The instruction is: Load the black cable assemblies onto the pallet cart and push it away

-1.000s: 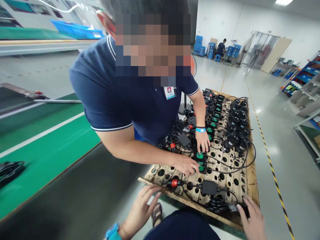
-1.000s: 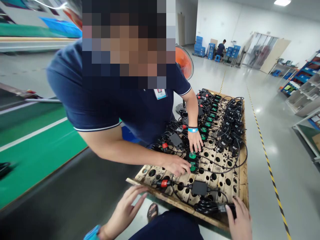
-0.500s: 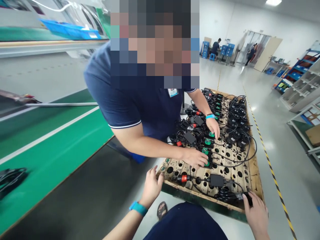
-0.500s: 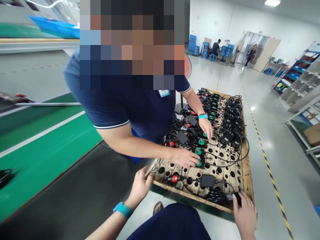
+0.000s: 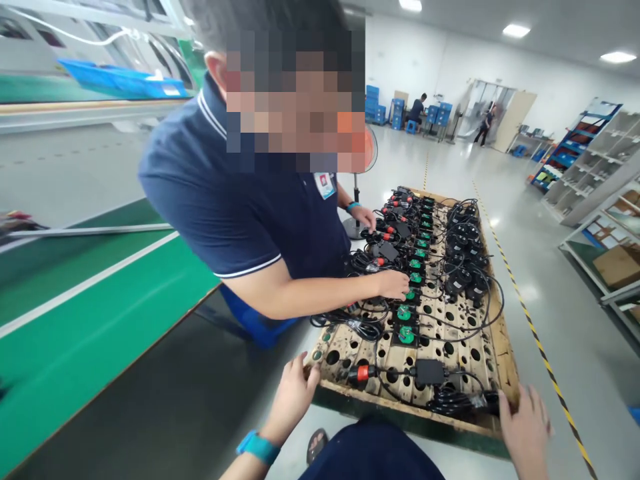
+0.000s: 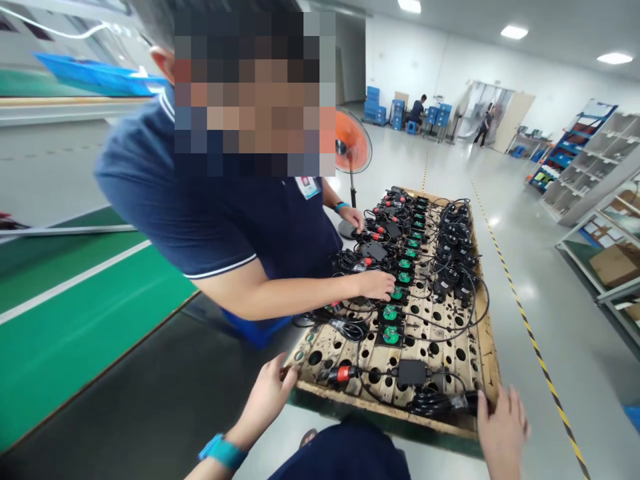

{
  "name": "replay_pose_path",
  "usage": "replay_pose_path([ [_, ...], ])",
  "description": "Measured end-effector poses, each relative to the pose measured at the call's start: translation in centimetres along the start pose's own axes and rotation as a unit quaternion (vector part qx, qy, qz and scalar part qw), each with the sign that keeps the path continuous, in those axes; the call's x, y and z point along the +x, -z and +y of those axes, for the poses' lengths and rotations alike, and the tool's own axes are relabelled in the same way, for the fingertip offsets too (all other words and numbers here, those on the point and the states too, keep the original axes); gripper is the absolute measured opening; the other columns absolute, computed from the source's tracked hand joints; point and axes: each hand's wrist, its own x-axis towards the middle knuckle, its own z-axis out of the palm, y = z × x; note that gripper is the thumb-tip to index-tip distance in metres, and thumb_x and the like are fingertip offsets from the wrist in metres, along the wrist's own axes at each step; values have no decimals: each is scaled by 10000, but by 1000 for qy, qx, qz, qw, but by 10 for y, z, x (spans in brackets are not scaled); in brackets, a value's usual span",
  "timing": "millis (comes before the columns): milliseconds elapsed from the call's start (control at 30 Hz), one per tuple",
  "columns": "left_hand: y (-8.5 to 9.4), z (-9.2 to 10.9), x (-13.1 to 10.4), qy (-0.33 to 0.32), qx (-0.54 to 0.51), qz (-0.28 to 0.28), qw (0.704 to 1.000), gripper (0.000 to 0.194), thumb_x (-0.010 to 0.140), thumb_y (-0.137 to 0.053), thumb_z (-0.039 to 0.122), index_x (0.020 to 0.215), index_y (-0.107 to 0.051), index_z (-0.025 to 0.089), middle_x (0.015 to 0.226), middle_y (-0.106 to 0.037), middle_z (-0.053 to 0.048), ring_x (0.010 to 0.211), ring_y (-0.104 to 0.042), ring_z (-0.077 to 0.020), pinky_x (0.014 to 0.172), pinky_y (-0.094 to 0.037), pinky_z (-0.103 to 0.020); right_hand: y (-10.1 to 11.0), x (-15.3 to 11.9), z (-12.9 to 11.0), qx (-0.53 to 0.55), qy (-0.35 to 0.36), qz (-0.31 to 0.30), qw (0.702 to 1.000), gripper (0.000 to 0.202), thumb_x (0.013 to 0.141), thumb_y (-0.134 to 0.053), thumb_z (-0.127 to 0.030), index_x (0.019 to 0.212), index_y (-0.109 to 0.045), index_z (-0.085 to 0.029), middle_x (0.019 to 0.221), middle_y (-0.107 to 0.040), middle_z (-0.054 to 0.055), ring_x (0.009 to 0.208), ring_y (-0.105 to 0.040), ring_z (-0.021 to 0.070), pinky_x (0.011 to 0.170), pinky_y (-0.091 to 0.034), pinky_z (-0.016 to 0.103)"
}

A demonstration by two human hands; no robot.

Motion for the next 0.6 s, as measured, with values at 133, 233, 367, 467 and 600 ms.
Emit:
replay_pose_path([
  [133, 9, 3, 15, -19, 92, -5, 996, 666, 884, -433, 448, 1398, -526, 34, 1366, -607, -231, 1283, -575, -370, 1103, -474, -493, -9, 12, 33, 38, -144, -172, 974, 898, 931, -231, -706, 1474, -457, -28, 1400, -578, 292, 1276, -570, 458, 1025, -485, 582],
  [233, 14, 16, 21, 15, 84, -20, 996, 690, 908, -397, 546, 1368, -548, 53, 1362, -630, -212, 1276, -593, -354, 1096, -478, -455, -15, 12, 36, 61, -182, -256, 947, 834, 962, -221, -686, 1452, -497, -71, 1275, -667, 277, 1175, -659, 426, 961, -534, 522],
  [367, 17, 24, 22, 66, 103, -49, 991, 663, 956, -315, 588, 1353, -560, 116, 1369, -653, -170, 1266, -620, -341, 1050, -495, -429, -12, 4, 27, 57, -186, -231, 953, 708, 999, -261, -589, 1421, -548, -99, 1278, -682, 256, 1114, -702, 378, 959, -544, 481],
  [467, 22, 22, 24, 63, 130, -82, 986, 657, 968, -298, 575, 1374, -538, 118, 1331, -681, -168, 1247, -638, -336, 1003, -507, -415, -7, -1, 19, 57, -192, -224, 954, 651, 1009, -288, -538, 1414, -558, -106, 1285, -686, 240, 1113, -706, 356, 965, -543, 453],
  [600, 30, 25, 26, 68, 149, -122, 979, 600, 973, -313, 541, 1344, -564, 142, 1191, -748, -138, 1156, -685, -340, 924, -517, -408, 0, -4, 13, 63, -204, -238, 948, 623, 1019, -255, -506, 1417, -542, -123, 1314, -675, 220, 1147, -686, 367, 982, -527, 456],
])
